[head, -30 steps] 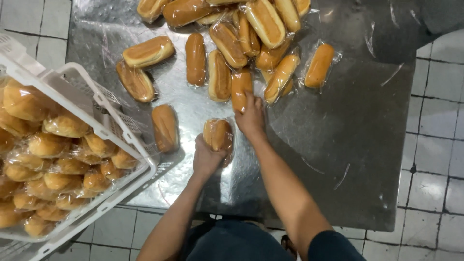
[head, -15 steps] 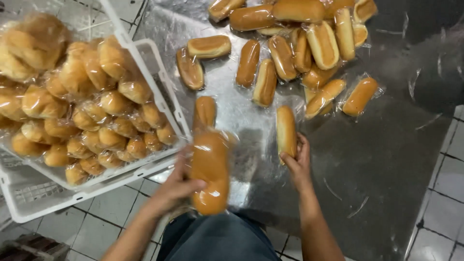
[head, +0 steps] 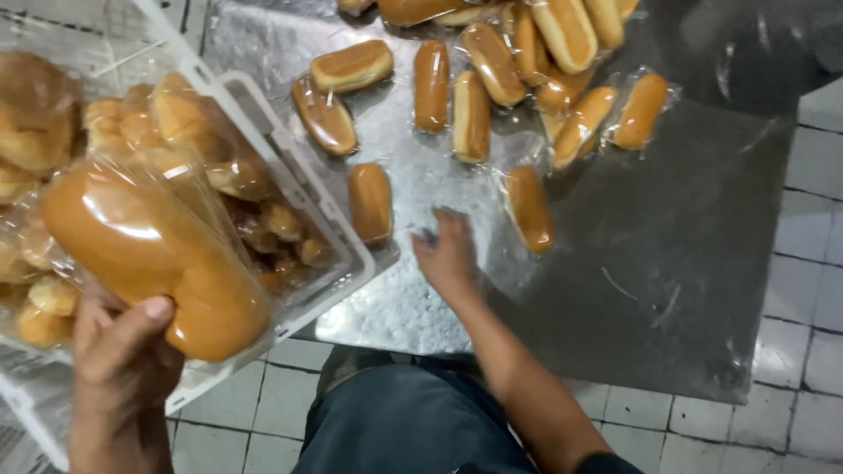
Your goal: Packing individually wrapped bread rolls from a metal table into plastic crates
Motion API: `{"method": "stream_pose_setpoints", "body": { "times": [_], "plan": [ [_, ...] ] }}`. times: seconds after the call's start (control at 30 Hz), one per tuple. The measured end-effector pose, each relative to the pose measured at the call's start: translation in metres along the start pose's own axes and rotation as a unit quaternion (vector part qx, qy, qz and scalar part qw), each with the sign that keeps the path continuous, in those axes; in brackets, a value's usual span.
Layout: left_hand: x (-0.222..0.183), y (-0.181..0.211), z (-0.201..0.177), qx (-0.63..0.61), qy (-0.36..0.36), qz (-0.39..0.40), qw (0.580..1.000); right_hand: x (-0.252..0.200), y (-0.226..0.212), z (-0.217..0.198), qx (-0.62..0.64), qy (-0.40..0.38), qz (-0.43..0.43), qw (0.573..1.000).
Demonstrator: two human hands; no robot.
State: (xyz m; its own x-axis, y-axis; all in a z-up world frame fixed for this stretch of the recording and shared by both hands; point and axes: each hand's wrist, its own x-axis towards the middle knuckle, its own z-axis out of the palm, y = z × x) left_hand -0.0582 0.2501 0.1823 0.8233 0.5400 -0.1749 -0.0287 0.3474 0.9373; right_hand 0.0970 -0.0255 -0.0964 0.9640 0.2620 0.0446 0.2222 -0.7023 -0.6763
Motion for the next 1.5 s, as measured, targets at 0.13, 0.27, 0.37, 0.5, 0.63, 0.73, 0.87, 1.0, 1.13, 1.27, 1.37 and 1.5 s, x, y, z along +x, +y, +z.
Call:
{"method": "stream_pose_setpoints", "body": {
  "times": [0.13, 0.27, 0.37, 0.5, 0.63, 0.73, 0.87, 1.0, 1.13, 1.27, 1.37, 1.5],
  "plan": [
    [0.007, 0.039, 0.001, 0.053, 0.032, 0.054, 0.997, 0.037, -0.062, 0.061, -0.004, -0.178, 0.186, 0.966],
    [0.01, 0.079, 0.001, 0.137, 0.07, 0.067, 0.986, 0.043, -0.073, 0.042, 0.057, -0.11, 0.104, 0.987],
    [0.017, 0.088, -0.023, 0.003, 0.118, 0.054, 0.992, 0.035, -0.021, 0.051, -0.078, -0.008, -0.012, 0.997],
    [0.041, 0.101, -0.026, 0.2, -0.019, 0.099, 0.975, 0.033, 0.0, 0.019, 0.002, -0.104, 0.068, 0.992],
    [0.068, 0.147, 0.019, 0.372, 0.03, -0.031, 0.927, 0.03, -0.053, -0.071, 0.347, -0.063, 0.209, 0.912],
    [0.117, 0.151, 0.018, 0.457, -0.034, -0.04, 0.888, 0.032, -0.128, -0.133, 0.406, -0.121, 0.11, 0.899],
    [0.152, 0.157, 0.037, 0.604, -0.037, -0.142, 0.784, 0.041, -0.272, -0.179, 0.371, -0.204, -0.023, 0.905],
    [0.182, 0.155, 0.041, 0.663, -0.015, -0.184, 0.726, 0.073, -0.371, -0.163, 0.228, -0.259, -0.026, 0.938],
    [0.208, 0.156, 0.038, 0.716, -0.066, -0.2, 0.666, 0.111, -0.42, -0.129, 0.094, -0.271, -0.052, 0.956],
    [0.217, 0.154, 0.036, 0.703, -0.091, -0.262, 0.655, 0.15, -0.435, -0.094, 0.022, -0.311, 0.015, 0.95],
    [0.224, 0.147, 0.029, 0.721, -0.078, -0.263, 0.636, 0.16, -0.435, -0.091, 0.026, -0.341, 0.037, 0.939],
    [0.207, 0.167, 0.034, 0.686, -0.101, -0.278, 0.665, 0.151, -0.433, -0.105, 0.03, -0.364, -0.05, 0.93]
  ]
}}
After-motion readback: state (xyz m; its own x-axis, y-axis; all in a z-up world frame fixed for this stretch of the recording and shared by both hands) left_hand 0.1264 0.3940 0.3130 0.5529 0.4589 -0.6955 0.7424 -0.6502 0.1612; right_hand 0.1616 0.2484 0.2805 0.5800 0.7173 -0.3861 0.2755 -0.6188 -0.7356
